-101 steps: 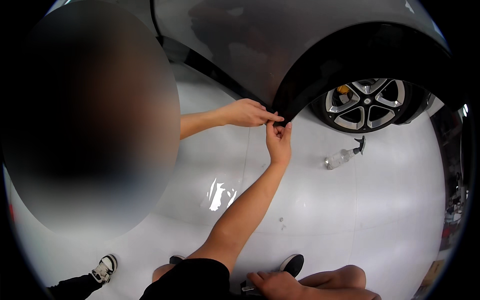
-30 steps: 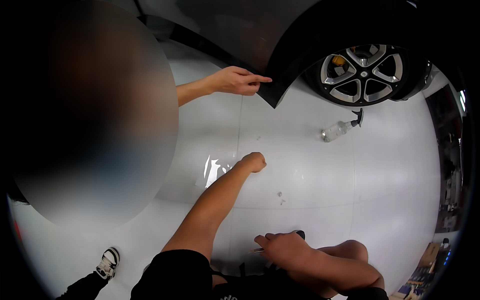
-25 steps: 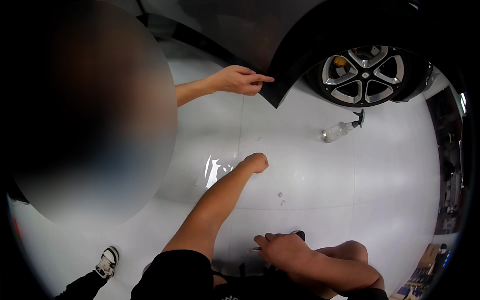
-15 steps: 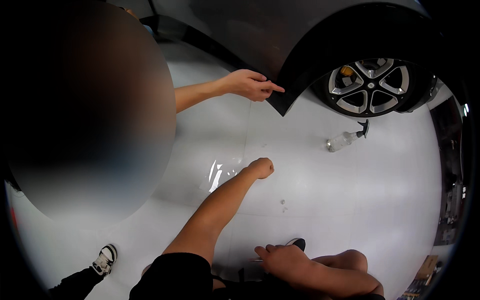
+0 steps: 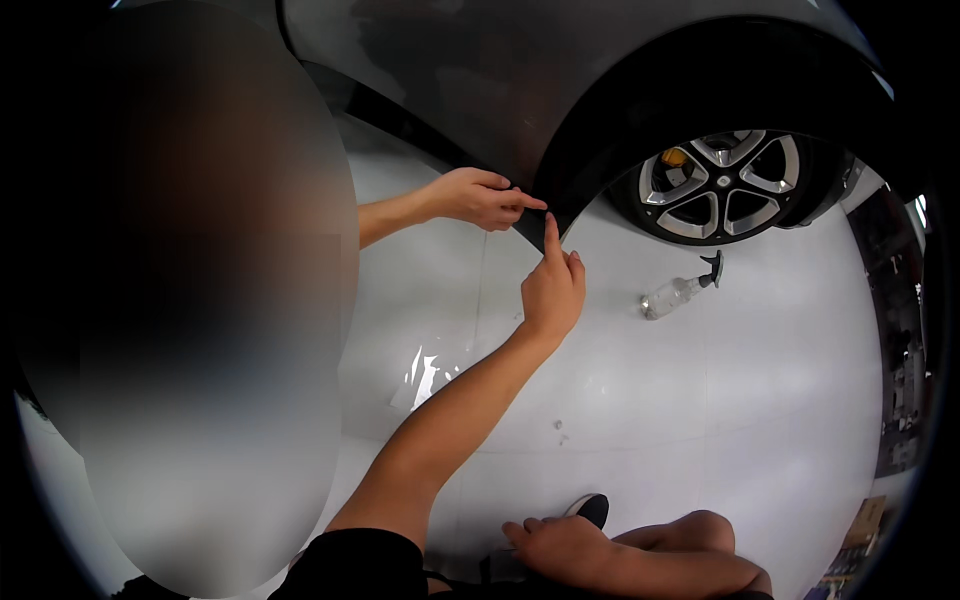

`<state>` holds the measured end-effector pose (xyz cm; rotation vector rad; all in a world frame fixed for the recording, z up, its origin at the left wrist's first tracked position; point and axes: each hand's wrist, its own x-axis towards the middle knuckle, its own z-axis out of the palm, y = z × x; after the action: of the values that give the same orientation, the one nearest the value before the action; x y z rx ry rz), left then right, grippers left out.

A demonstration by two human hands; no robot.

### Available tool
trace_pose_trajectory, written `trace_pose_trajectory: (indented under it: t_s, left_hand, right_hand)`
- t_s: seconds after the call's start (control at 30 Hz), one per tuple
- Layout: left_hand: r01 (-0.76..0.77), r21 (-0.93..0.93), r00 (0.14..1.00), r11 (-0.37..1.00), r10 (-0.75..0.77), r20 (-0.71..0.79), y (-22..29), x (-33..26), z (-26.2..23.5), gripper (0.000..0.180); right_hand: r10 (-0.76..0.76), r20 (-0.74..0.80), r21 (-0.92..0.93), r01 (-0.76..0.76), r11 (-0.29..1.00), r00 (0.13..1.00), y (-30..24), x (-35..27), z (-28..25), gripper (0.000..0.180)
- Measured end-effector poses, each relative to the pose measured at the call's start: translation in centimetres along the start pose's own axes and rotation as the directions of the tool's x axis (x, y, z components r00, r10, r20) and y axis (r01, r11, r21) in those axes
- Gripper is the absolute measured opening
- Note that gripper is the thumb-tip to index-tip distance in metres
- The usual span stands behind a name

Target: The person applies a protective film to the car's wheel arch. They spray the surface with liquid, use a squeegee to smooth the film, and trim the edges with a knife.

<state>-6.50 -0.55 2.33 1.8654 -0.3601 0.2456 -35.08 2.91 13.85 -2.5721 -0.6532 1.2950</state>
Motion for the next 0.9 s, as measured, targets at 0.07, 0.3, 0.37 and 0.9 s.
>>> trace_pose_trajectory:
  t_s: [0.07, 0.3, 0.37, 0.9]
  left_hand:
    - [0.033, -0.016, 0.999, 0.999, -0.033, 0.035, 0.1, 0.1, 0.2, 0.070]
    - [0.153, 0.043, 0.974, 0.987, -0.158, 0.161, 2.3, 0.8, -0.6, 0.076]
    - [0.167, 0.061, 0.962, 0.984, -0.176, 0.210, 3.3, 1.0, -0.3, 0.076]
    - [-0.003, 0.152, 0.946, 0.988, -0.046, 0.321, 2.5, -1.7, -0.1, 0.081]
  right_hand:
    - [-0.001, 0.041, 0.011, 0.001, 1.000, 0.999, -0.2, 0.0, -0.1, 0.036]
    - [-0.002, 0.022, 0.028, 0.002, 1.000, 1.000, 0.2, 0.1, 0.5, 0.036]
    - [0.015, 0.017, 0.036, -0.015, 0.999, 1.000, 0.3, -0.5, 0.2, 0.032]
    - [0.037, -0.045, -0.003, -0.038, 0.999, 0.998, -0.7, 0.1, 0.6, 0.036]
